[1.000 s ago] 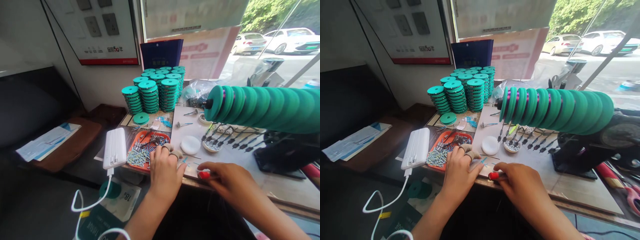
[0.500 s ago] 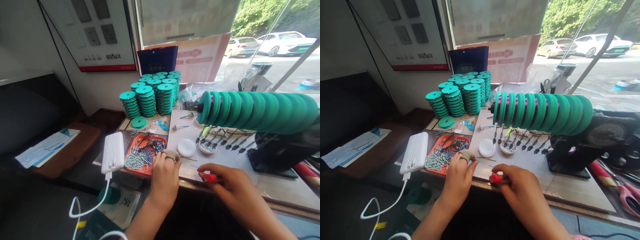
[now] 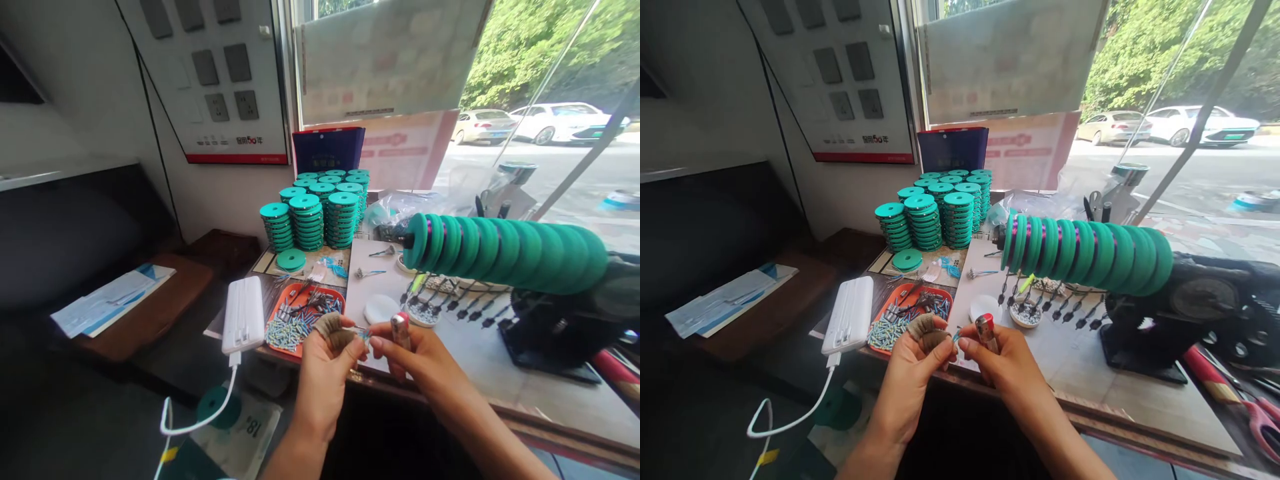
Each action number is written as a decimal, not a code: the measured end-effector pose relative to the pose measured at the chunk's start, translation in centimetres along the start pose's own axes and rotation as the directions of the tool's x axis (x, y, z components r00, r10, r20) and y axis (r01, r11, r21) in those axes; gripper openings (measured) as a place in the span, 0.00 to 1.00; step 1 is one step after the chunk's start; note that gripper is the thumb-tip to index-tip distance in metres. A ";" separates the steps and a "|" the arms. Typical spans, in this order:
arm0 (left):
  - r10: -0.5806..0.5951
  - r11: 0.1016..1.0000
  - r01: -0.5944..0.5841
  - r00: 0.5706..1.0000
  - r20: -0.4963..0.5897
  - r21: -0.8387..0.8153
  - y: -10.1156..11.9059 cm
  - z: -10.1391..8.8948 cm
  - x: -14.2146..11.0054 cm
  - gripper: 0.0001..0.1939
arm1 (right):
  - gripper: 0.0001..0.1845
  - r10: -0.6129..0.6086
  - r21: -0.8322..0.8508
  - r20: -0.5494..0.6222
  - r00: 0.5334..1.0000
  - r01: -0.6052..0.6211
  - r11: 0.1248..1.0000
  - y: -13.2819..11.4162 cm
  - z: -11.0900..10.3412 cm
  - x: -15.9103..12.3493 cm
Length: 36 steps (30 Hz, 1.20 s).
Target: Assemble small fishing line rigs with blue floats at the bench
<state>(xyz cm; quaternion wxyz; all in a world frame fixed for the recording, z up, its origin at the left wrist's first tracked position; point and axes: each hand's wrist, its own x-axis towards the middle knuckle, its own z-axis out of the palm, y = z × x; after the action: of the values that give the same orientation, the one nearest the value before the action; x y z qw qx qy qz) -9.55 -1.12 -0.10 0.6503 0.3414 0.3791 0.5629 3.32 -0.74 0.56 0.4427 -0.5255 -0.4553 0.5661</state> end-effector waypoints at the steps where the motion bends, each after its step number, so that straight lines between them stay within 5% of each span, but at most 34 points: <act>1: -0.005 1.000 0.005 1.000 0.007 -0.004 0.0 0.0 0.0 0.13 | 0.21 0.003 0.027 0.018 1.000 -0.004 1.000 -0.1 0.1 0.1; 19: -0.028 0.993 0.030 0.999 -0.018 0.115 0.3 -0.2 0.4 0.16 | 0.18 0.007 0.282 0.045 0.999 -0.020 0.959 1.3 0.8 1.3; 28: 0.094 0.850 -0.101 0.995 0.041 0.518 0.5 -1.2 0.8 0.10 | 0.18 0.009 0.298 0.010 1.000 -0.012 0.954 1.1 0.9 1.5; 36: 0.030 0.929 -0.048 0.998 0.055 0.366 1.0 -0.4 1.1 0.10 | 0.18 -0.009 0.254 -0.034 0.999 0.017 0.967 0.7 1.2 1.0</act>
<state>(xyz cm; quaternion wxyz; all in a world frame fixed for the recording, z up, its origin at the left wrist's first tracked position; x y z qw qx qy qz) -10.27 0.12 0.42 0.5728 0.4780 0.4550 0.4862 2.05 0.07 -0.28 0.5175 -0.4708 -0.3752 0.6081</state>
